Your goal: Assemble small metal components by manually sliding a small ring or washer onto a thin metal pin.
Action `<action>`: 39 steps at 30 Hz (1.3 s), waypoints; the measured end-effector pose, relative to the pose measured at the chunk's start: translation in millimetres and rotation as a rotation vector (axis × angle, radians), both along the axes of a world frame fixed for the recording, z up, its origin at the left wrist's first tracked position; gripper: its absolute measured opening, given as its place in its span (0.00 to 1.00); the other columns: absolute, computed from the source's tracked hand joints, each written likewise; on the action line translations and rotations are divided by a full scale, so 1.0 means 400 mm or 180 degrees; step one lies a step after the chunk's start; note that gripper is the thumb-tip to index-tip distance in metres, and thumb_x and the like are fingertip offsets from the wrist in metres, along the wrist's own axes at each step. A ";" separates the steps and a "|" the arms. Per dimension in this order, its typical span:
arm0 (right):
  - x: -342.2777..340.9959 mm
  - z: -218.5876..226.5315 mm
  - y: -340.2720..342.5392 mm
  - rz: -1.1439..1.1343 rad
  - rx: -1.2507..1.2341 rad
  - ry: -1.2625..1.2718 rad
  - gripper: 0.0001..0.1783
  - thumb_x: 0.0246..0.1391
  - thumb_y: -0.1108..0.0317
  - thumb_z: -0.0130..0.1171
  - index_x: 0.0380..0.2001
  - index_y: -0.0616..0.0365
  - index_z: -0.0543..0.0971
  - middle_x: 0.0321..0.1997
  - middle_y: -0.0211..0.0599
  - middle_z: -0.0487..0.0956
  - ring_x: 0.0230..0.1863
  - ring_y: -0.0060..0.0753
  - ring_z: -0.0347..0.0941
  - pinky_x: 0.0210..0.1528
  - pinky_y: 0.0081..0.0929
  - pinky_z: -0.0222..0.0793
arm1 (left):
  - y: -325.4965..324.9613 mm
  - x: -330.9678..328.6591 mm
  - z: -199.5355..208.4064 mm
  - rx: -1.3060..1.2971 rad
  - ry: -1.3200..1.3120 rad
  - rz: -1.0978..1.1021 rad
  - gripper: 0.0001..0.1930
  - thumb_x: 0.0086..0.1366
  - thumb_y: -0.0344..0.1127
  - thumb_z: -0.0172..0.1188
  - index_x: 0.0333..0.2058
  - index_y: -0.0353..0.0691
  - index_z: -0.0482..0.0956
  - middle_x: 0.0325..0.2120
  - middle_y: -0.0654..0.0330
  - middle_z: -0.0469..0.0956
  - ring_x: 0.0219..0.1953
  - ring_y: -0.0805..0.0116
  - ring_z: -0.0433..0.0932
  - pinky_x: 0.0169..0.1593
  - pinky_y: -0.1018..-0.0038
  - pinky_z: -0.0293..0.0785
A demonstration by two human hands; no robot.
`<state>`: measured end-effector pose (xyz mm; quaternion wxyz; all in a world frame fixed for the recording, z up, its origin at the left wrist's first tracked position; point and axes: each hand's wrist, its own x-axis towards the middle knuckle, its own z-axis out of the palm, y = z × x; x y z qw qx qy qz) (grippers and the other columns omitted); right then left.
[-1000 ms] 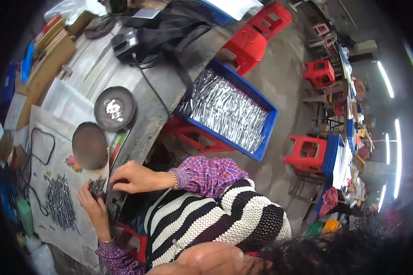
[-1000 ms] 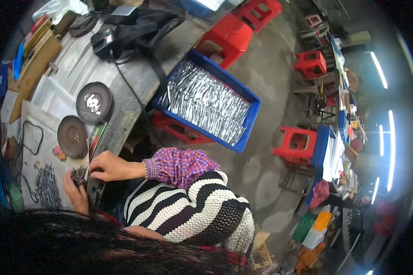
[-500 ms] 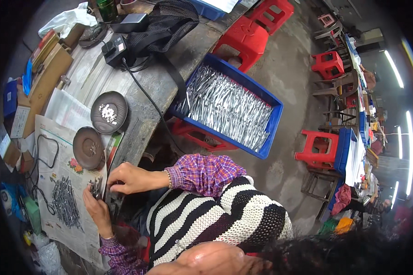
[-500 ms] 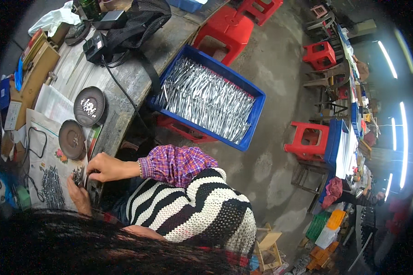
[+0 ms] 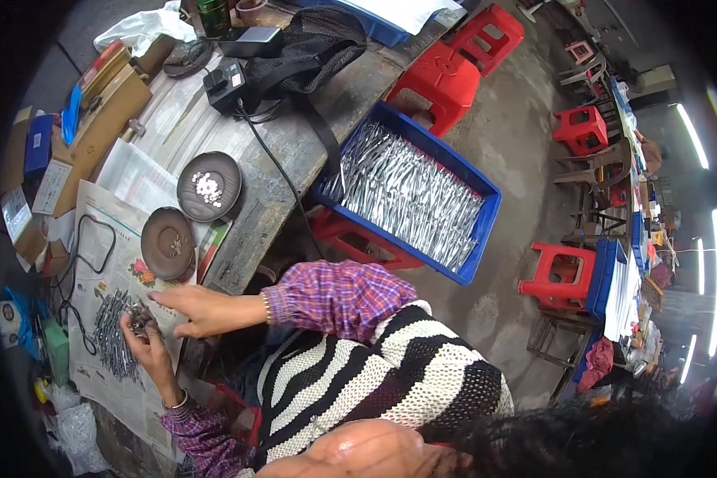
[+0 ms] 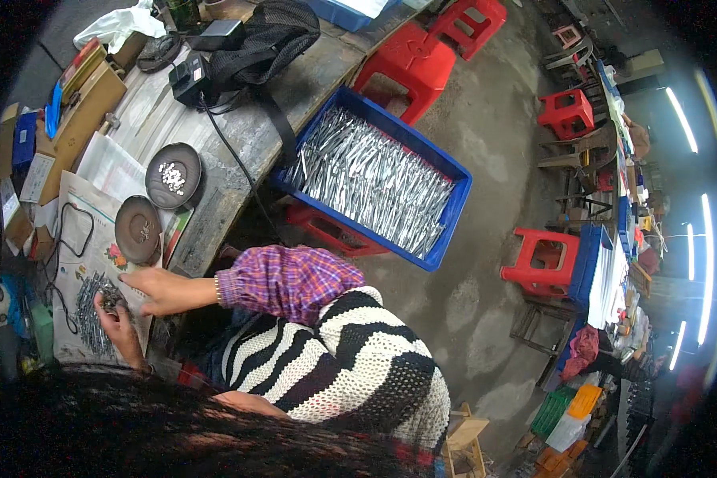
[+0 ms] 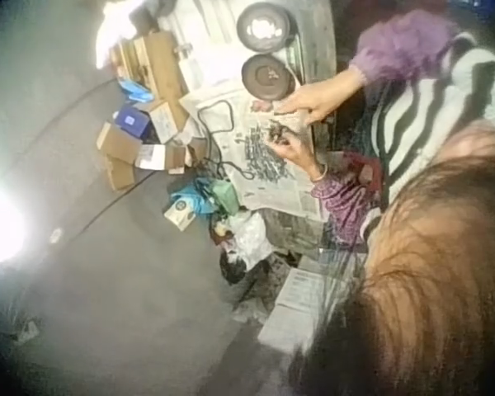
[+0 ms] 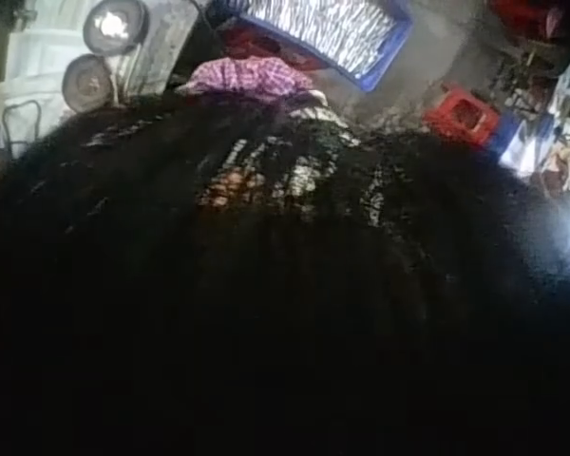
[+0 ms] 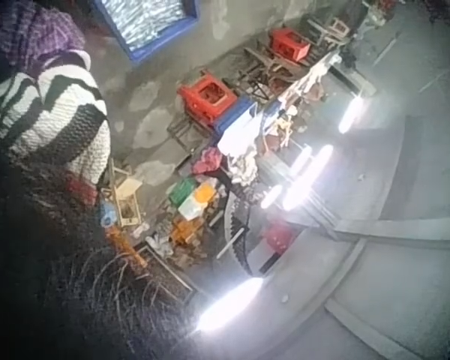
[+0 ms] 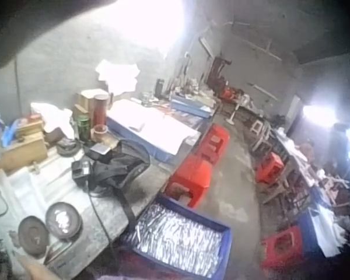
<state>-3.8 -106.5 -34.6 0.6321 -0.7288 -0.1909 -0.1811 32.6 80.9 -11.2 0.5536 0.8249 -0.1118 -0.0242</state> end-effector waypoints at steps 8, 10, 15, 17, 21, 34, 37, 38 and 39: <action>0.068 -0.002 0.077 0.0869 0.0009 0.0512 0.47 0.43 0.74 0.57 0.64 0.63 0.44 0.52 0.56 0.70 0.53 0.56 0.68 0.51 0.40 0.65 | -0.042 -0.026 0.012 -0.1190 0.0011 0.0031 0.22 0.62 0.29 0.54 0.54 0.34 0.61 0.46 0.58 0.67 0.49 0.68 0.67 0.53 0.73 0.64; 0.071 -0.010 0.087 0.0868 0.0131 0.0279 0.47 0.44 0.76 0.55 0.65 0.62 0.43 0.53 0.56 0.70 0.53 0.56 0.68 0.50 0.41 0.66 | -0.036 -0.026 0.003 -0.1190 -0.0091 -0.0001 0.24 0.61 0.30 0.55 0.55 0.34 0.60 0.47 0.57 0.67 0.50 0.67 0.66 0.55 0.72 0.62; 0.088 -0.026 0.104 0.1109 0.0033 0.0552 0.44 0.47 0.75 0.52 0.65 0.62 0.42 0.52 0.58 0.70 0.52 0.57 0.69 0.49 0.40 0.66 | -0.048 -0.030 0.007 -0.1368 -0.0292 -0.0018 0.28 0.59 0.34 0.56 0.56 0.31 0.58 0.51 0.54 0.66 0.54 0.63 0.65 0.60 0.68 0.56; 0.092 -0.034 0.106 0.1117 0.0073 0.0554 0.44 0.48 0.75 0.51 0.65 0.63 0.42 0.52 0.59 0.70 0.52 0.57 0.69 0.49 0.39 0.66 | -0.070 -0.031 0.023 -0.1560 -0.0328 -0.0074 0.29 0.60 0.35 0.56 0.57 0.30 0.57 0.55 0.51 0.63 0.58 0.60 0.62 0.62 0.66 0.54; 0.096 -0.029 0.093 0.1362 0.0209 0.0831 0.44 0.50 0.74 0.52 0.65 0.63 0.40 0.51 0.61 0.70 0.51 0.57 0.70 0.49 0.36 0.66 | -0.091 -0.024 0.033 -0.1491 -0.0374 -0.0019 0.30 0.60 0.35 0.56 0.57 0.30 0.56 0.57 0.49 0.60 0.60 0.58 0.59 0.63 0.64 0.52; 0.107 -0.062 0.116 0.1399 0.0128 0.1126 0.46 0.51 0.71 0.53 0.65 0.67 0.38 0.43 0.65 0.72 0.43 0.59 0.72 0.42 0.38 0.67 | -0.077 -0.012 0.001 -0.1370 -0.0576 0.0205 0.33 0.62 0.46 0.53 0.57 0.29 0.55 0.58 0.49 0.60 0.60 0.56 0.59 0.64 0.62 0.51; 0.095 -0.047 0.107 0.1301 0.0299 0.1060 0.44 0.51 0.72 0.50 0.65 0.64 0.39 0.36 0.61 0.74 0.38 0.55 0.74 0.38 0.37 0.68 | -0.099 -0.017 0.029 -0.1474 -0.0603 0.0289 0.32 0.63 0.46 0.52 0.58 0.29 0.55 0.58 0.48 0.60 0.60 0.56 0.60 0.64 0.62 0.51; 0.089 -0.035 0.101 0.1362 0.0383 0.1207 0.44 0.51 0.73 0.49 0.65 0.64 0.39 0.34 0.58 0.75 0.37 0.53 0.74 0.38 0.36 0.68 | -0.097 -0.019 0.039 -0.1402 -0.0729 0.0282 0.31 0.64 0.45 0.51 0.58 0.29 0.56 0.58 0.48 0.60 0.60 0.56 0.60 0.64 0.62 0.52; 0.090 -0.034 0.101 0.1466 0.0680 0.1325 0.44 0.50 0.75 0.48 0.66 0.63 0.38 0.31 0.52 0.75 0.35 0.46 0.75 0.36 0.33 0.68 | -0.090 -0.012 0.037 -0.1468 -0.0866 0.0143 0.30 0.64 0.43 0.51 0.57 0.29 0.56 0.58 0.48 0.60 0.60 0.56 0.60 0.64 0.62 0.52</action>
